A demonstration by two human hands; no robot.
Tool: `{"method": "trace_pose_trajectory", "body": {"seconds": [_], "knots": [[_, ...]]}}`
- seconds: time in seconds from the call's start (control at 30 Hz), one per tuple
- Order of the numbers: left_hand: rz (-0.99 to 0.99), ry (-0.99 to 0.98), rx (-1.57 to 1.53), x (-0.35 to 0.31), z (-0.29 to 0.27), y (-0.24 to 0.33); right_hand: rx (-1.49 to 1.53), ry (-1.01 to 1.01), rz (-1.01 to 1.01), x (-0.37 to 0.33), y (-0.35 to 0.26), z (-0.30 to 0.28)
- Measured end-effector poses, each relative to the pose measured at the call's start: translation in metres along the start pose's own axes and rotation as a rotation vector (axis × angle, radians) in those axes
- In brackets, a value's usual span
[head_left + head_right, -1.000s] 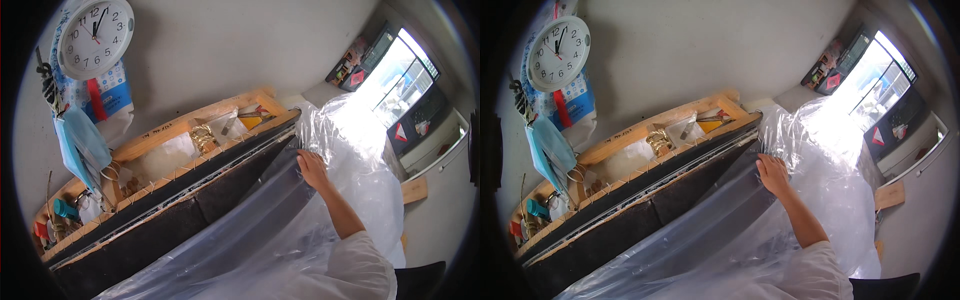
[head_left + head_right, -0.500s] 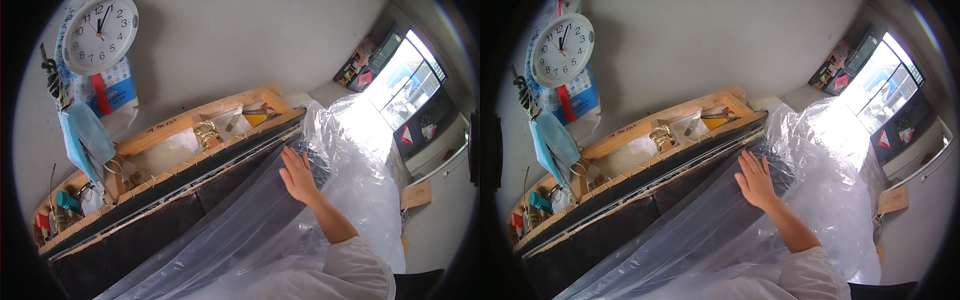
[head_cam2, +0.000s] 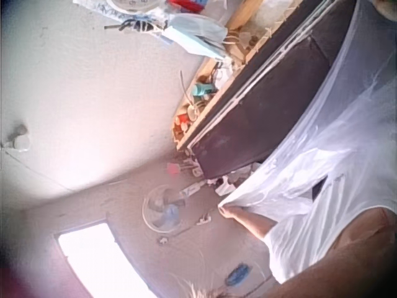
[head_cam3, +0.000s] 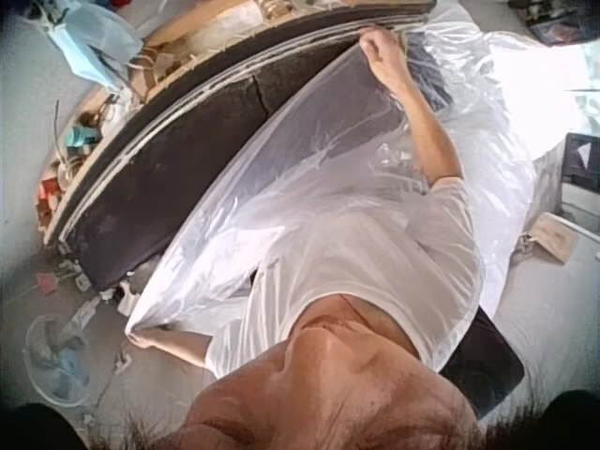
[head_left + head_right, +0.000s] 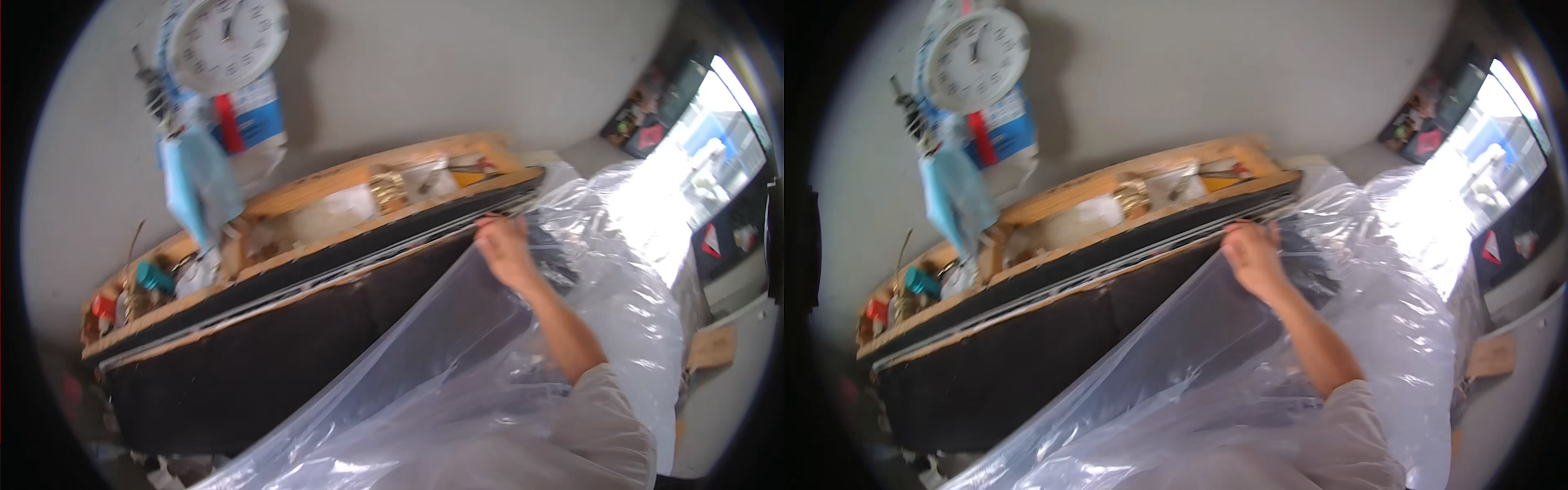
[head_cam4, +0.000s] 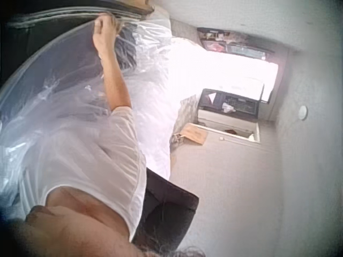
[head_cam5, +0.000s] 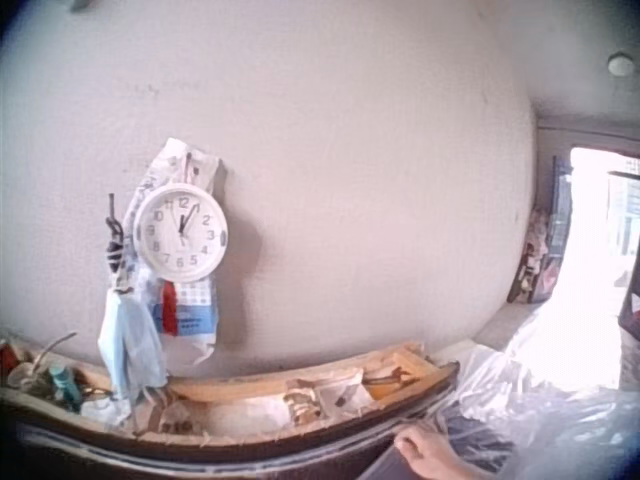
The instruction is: The person repeatedly unfolds and wraps plastic sheeting around a long black cushion by hand, smoothing the plastic over the surface.
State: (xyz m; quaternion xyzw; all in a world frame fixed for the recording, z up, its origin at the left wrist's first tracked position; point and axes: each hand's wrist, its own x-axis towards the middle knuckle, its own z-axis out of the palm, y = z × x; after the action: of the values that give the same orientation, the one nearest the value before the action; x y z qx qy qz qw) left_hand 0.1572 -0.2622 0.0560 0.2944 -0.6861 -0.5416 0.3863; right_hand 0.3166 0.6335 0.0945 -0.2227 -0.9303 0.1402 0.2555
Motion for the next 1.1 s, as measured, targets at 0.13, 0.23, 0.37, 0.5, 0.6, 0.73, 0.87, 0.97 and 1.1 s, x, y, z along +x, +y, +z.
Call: {"method": "trace_pose_trajectory", "body": {"seconds": [0.13,0.23,0.37,0.5,0.6,0.73,0.87,0.97,1.1], "knots": [[-0.2,-0.603,-0.407,0.021,0.047,0.015,0.588,0.723,0.34,0.033,0.021,-0.049],[0.334,-0.257,0.203,-0.042,0.174,0.045,-0.149,0.353,0.148,0.025,0.108,-0.046],[0.542,-0.331,0.338,-0.103,0.288,0.065,0.139,0.285,0.34,0.01,0.264,-0.005],[0.523,-0.196,0.446,-0.108,0.339,0.068,-0.214,0.276,0.654,0.05,0.228,0.025],[0.315,-0.072,0.438,-0.111,0.352,0.063,-0.268,0.393,0.653,0.043,0.29,0.021],[0.369,-0.18,0.387,-0.112,0.351,0.075,0.82,0.545,1.006,0.028,0.316,-0.032],[0.384,-0.194,0.534,-0.11,0.366,0.069,0.598,0.181,0.773,0.037,0.268,-0.044],[0.376,-0.207,0.598,-0.086,0.345,0.056,0.568,-0.031,0.945,0.074,0.167,-0.026],[0.552,-0.456,0.16,-0.101,0.323,0.037,0.648,0.247,0.846,0.044,0.168,-0.015]]}}
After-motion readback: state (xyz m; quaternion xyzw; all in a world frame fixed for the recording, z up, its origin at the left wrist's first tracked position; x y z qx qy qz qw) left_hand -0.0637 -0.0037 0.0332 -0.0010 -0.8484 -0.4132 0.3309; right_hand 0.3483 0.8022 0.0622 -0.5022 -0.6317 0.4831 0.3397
